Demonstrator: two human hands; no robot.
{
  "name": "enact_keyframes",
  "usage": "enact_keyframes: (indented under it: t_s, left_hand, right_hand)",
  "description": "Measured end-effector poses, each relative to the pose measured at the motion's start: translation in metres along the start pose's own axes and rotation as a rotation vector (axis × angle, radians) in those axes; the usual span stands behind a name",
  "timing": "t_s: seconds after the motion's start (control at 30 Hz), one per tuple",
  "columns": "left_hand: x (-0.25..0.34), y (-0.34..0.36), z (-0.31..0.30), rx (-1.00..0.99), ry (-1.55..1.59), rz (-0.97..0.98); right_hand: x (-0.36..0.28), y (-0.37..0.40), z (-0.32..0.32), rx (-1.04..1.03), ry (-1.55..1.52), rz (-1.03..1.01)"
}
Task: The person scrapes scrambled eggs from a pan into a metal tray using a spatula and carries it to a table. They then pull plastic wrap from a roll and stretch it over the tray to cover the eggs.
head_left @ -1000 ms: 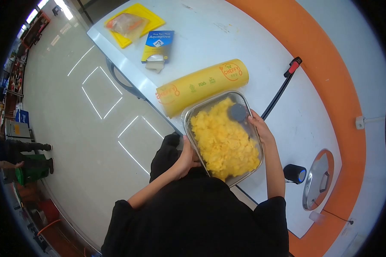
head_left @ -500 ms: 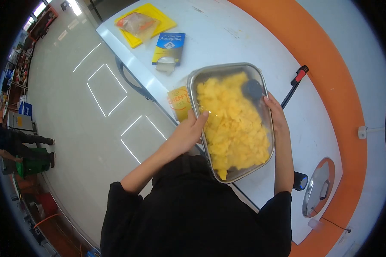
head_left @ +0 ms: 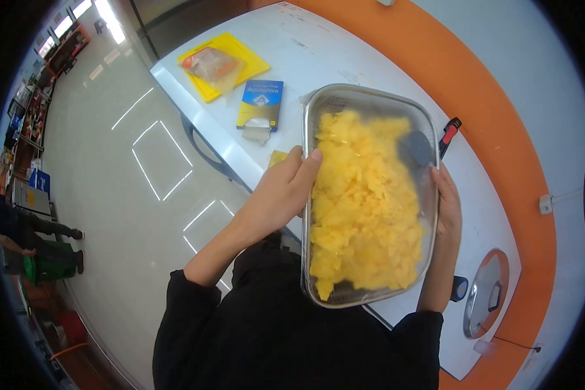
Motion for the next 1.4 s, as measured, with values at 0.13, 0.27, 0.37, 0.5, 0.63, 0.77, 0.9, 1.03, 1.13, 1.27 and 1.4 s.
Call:
enact_keyframes:
  t_s: [0.13, 0.27, 0.37, 0.5, 0.63, 0.77, 0.9, 1.03, 1.13, 1.27, 1.4]
  left_hand:
    - [0.023, -0.029, -0.002, -0.071, 0.074, 0.012]
    - [0.021, -0.088, 0.0, -0.061, 0.03, 0.075]
    - [-0.012, -0.142, 0.008, -0.024, 0.009, 0.198]
    - [-0.07, -0.196, 0.028, -0.085, 0.022, 0.184]
    - [-0.124, -0.245, 0.053, -0.097, 0.033, 0.193]
    - [-0.154, -0.283, 0.075, -0.125, 0.078, 0.129]
    - [-0.19, -0.306, 0.092, -0.166, 0.147, 0.031]
    - [-0.212, -0.32, 0.104, -0.188, 0.188, -0.07]
    - [-0.227, -0.334, 0.106, -0.228, 0.113, -0.075]
    - [-0.239, -0.346, 0.108, -0.222, -0.012, 0.063]
    - [-0.242, -0.355, 0.11, -0.263, -0.098, 0.059]
  right_hand:
    - [-0.025, 0.008, -0.005, 0.031, -0.014, -0.037]
    - [-0.032, -0.013, -0.006, 0.107, -0.08, -0.09]
    - [-0.009, -0.056, -0.025, 0.126, -0.078, -0.096]
    - [0.026, -0.102, -0.035, 0.111, -0.074, -0.108]
    - [0.046, -0.139, -0.049, 0.217, -0.147, -0.137]
    - [0.067, -0.179, -0.074, 0.184, -0.176, -0.093]
    - [0.089, -0.214, -0.085, 0.194, -0.199, -0.001]
    - [0.108, -0.242, -0.102, 0.19, -0.176, 0.066]
    - [0.115, -0.251, -0.105, 0.201, -0.198, 0.094]
    - [0.117, -0.256, -0.107, 0.207, -0.19, 0.114]
    - [0.116, -0.267, -0.11, 0.214, -0.158, 0.089]
Point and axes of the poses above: each hand's wrist, its own y-axis away from the middle knuckle, its own z-axis out of the palm, x = y × z, the point moved 7 cm from there along -y, towards the middle knuckle, and after that the axes turned 8 degrees about z, right-handed, at the moved point
